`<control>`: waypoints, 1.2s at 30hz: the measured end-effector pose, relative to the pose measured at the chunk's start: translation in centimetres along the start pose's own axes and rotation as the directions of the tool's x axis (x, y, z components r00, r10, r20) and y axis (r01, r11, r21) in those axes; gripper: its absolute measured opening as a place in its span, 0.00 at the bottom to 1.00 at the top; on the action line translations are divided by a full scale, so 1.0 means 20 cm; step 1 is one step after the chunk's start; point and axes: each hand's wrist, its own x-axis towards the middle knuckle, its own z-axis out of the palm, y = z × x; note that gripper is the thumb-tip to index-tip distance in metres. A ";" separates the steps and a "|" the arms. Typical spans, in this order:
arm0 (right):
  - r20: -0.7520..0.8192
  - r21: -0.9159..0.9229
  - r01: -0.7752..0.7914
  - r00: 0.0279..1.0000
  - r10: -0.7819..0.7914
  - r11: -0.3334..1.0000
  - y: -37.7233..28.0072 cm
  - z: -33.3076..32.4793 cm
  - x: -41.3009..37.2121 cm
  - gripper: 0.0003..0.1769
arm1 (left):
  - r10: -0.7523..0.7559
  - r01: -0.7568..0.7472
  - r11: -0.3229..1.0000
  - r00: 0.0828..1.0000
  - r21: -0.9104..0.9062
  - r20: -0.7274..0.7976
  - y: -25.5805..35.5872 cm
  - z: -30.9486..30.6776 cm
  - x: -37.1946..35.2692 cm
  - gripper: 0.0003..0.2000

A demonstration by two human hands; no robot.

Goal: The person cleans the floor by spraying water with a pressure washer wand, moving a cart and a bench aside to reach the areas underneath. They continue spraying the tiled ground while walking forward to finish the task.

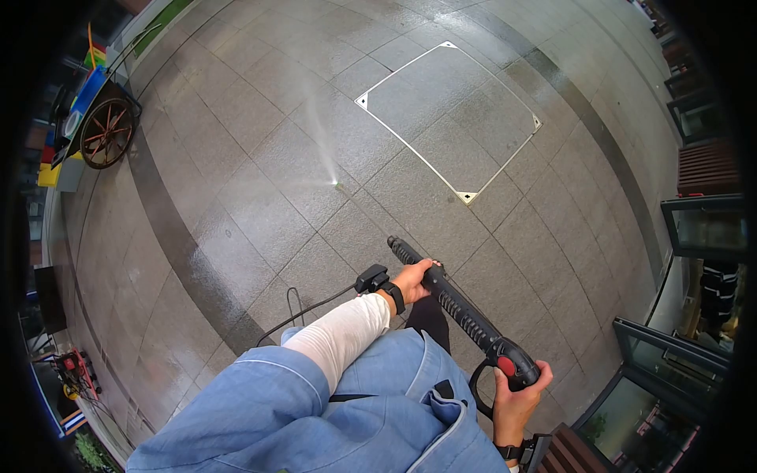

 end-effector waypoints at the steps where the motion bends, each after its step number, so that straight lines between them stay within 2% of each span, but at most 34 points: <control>1: 0.004 0.005 -0.003 1.000 0.003 1.000 0.00 0.00 0.00 0.37 | 0.018 -0.018 1.000 0.999 -0.011 0.038 -0.01 -0.02 0.02 0.08; 2: 0.004 0.004 -0.002 1.000 0.002 1.000 0.00 0.00 0.00 0.37 | 0.037 -0.035 0.999 0.996 -0.023 0.075 -0.02 -0.03 0.05 0.15; 15: -0.005 -0.010 0.010 1.000 -0.010 1.000 0.00 0.01 -0.01 0.36 | 0.037 -0.035 0.999 0.996 -0.019 0.083 -0.01 -0.02 0.03 0.15; 17: -0.005 0.003 0.003 1.000 -0.003 1.000 0.00 0.01 -0.01 0.37 | -0.003 0.003 1.000 1.000 -0.004 0.014 0.00 0.01 -0.02 0.05; 36: -0.021 -0.023 0.008 1.000 -0.009 1.000 0.01 0.02 -0.01 0.36 | -0.012 0.012 1.000 1.000 0.021 -0.006 0.01 0.02 -0.03 0.07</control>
